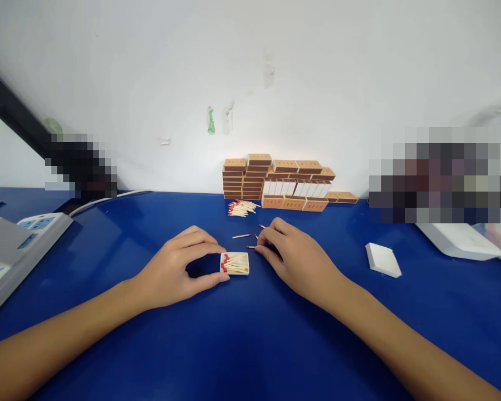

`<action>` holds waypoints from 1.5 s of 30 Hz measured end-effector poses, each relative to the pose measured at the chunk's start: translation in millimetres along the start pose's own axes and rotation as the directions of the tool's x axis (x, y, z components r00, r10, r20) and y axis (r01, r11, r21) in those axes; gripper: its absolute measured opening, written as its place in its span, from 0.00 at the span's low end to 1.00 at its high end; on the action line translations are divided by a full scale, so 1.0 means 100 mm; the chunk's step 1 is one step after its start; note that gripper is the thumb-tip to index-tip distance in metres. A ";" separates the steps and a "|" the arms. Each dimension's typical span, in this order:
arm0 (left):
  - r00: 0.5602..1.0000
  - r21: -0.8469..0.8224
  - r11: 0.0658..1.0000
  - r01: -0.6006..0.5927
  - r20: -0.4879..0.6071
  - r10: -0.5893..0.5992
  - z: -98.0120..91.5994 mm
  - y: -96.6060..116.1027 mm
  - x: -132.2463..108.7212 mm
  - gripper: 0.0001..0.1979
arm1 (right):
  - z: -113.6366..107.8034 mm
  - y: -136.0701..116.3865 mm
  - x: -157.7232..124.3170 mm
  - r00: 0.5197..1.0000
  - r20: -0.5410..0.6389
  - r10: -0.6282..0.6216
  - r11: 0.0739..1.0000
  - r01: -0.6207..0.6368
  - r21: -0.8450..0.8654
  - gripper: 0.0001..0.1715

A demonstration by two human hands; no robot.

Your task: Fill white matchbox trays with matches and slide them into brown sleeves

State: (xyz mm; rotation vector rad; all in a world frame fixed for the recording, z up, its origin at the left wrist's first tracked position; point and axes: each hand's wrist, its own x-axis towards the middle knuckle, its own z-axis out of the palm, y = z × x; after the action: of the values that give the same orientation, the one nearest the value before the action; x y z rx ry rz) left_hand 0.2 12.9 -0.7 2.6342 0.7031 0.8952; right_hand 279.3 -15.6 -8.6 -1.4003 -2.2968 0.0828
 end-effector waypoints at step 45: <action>1.000 -0.038 0.999 -0.016 0.016 0.017 0.03 0.02 -0.01 0.15 | 0.00 -0.42 -0.07 0.984 0.049 -0.171 0.985 0.170 0.030 0.09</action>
State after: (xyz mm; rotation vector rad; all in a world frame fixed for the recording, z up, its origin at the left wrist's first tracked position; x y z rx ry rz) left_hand 2.4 10.7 -2.8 2.6142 0.6546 0.8825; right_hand 247.4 -41.8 1.0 -1.1966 -2.4392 0.0968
